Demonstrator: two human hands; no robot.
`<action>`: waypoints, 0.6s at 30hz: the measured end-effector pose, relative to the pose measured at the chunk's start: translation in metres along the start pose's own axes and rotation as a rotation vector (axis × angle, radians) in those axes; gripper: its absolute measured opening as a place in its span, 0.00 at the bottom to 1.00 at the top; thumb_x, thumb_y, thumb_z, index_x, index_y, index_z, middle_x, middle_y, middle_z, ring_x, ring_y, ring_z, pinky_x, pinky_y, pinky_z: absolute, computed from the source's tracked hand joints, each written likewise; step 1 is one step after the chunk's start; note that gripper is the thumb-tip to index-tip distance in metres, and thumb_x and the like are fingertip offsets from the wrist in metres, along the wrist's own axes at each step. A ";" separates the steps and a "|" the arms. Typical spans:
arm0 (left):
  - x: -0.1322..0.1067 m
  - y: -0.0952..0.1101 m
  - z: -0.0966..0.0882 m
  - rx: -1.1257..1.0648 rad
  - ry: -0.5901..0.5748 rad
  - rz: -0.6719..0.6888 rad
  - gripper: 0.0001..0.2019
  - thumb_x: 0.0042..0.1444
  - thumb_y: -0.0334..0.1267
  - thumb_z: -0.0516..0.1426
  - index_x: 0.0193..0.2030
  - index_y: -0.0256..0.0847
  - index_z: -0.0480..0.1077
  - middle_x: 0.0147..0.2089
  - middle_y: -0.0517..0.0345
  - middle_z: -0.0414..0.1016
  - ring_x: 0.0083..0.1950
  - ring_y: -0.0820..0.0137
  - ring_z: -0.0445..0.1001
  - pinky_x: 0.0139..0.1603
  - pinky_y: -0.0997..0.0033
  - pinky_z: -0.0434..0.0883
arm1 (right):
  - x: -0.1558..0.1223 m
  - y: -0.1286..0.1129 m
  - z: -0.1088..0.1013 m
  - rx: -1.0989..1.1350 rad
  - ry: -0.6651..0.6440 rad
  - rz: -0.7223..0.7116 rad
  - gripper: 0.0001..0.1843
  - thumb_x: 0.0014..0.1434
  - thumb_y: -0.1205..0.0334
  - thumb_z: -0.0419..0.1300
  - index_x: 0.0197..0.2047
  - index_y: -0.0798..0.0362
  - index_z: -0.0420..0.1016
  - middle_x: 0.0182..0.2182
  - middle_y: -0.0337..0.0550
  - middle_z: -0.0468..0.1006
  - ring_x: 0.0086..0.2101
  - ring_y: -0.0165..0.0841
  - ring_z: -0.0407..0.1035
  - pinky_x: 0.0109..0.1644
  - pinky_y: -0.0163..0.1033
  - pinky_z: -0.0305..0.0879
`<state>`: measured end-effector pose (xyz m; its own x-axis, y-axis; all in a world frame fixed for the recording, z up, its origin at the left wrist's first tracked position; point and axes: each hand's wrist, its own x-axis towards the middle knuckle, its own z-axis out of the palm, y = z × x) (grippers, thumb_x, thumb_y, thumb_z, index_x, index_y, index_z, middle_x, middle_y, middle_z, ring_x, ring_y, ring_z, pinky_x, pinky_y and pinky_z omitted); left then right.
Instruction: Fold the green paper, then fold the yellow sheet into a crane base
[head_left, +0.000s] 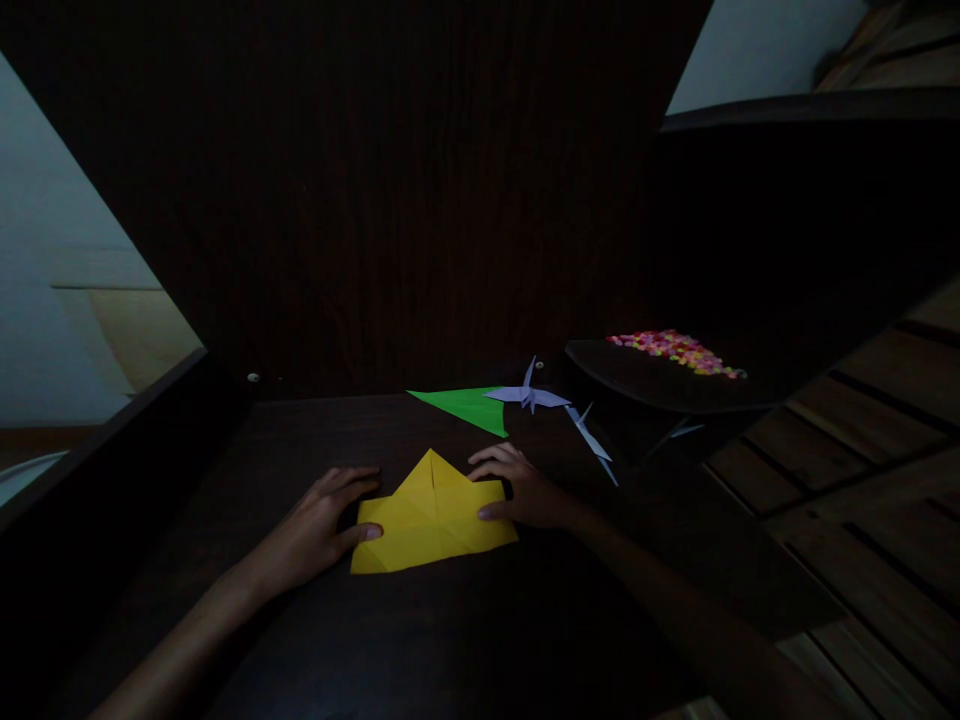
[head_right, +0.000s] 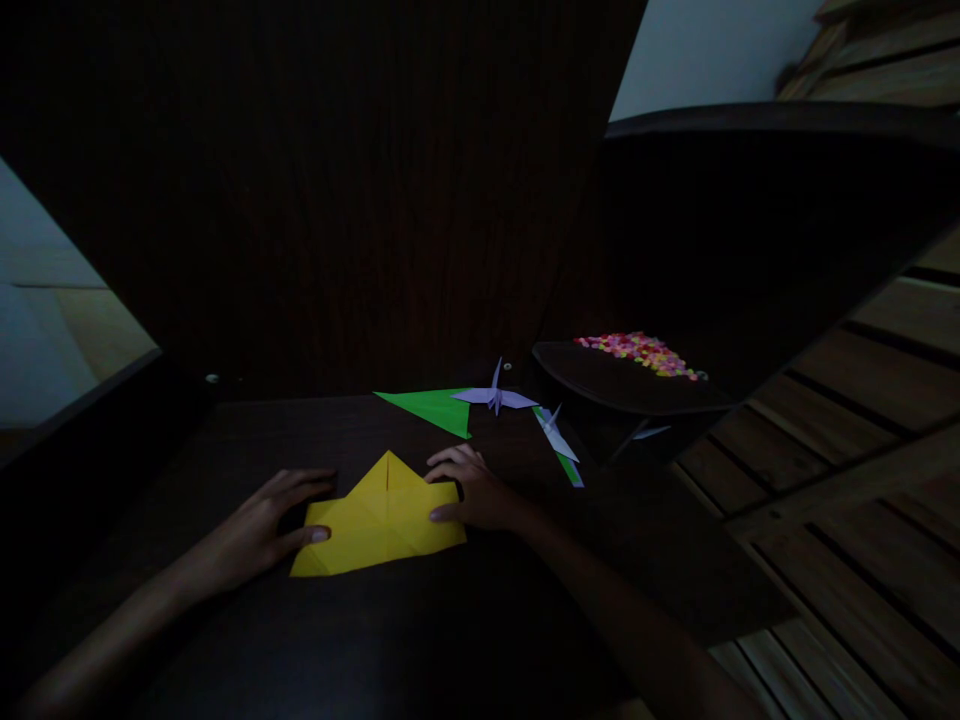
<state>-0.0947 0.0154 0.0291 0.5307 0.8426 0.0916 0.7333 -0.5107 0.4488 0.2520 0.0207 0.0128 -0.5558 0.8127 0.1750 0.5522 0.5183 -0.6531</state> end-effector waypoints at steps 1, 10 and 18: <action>0.000 -0.001 0.001 0.001 -0.007 -0.003 0.23 0.57 0.50 0.61 0.58 0.46 0.73 0.63 0.47 0.72 0.64 0.52 0.69 0.62 0.50 0.68 | 0.000 0.000 0.001 0.015 0.012 -0.011 0.25 0.48 0.56 0.75 0.50 0.46 0.77 0.55 0.48 0.73 0.57 0.47 0.64 0.61 0.57 0.57; 0.001 0.008 -0.001 -0.144 -0.010 -0.009 0.14 0.56 0.44 0.62 0.49 0.46 0.76 0.55 0.50 0.77 0.57 0.55 0.73 0.58 0.53 0.71 | 0.000 -0.004 0.002 0.107 0.069 0.054 0.25 0.46 0.62 0.75 0.47 0.49 0.75 0.45 0.44 0.76 0.48 0.43 0.70 0.54 0.49 0.63; 0.002 0.020 -0.006 -0.281 -0.033 -0.120 0.09 0.56 0.46 0.60 0.40 0.45 0.74 0.41 0.56 0.79 0.42 0.62 0.77 0.44 0.64 0.74 | 0.000 -0.011 0.004 0.124 0.121 0.130 0.22 0.49 0.64 0.72 0.48 0.49 0.74 0.36 0.38 0.80 0.40 0.38 0.74 0.50 0.45 0.63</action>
<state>-0.0815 0.0082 0.0437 0.4644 0.8856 -0.0038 0.6478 -0.3368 0.6833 0.2439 0.0137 0.0172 -0.4020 0.9006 0.1652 0.5296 0.3758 -0.7605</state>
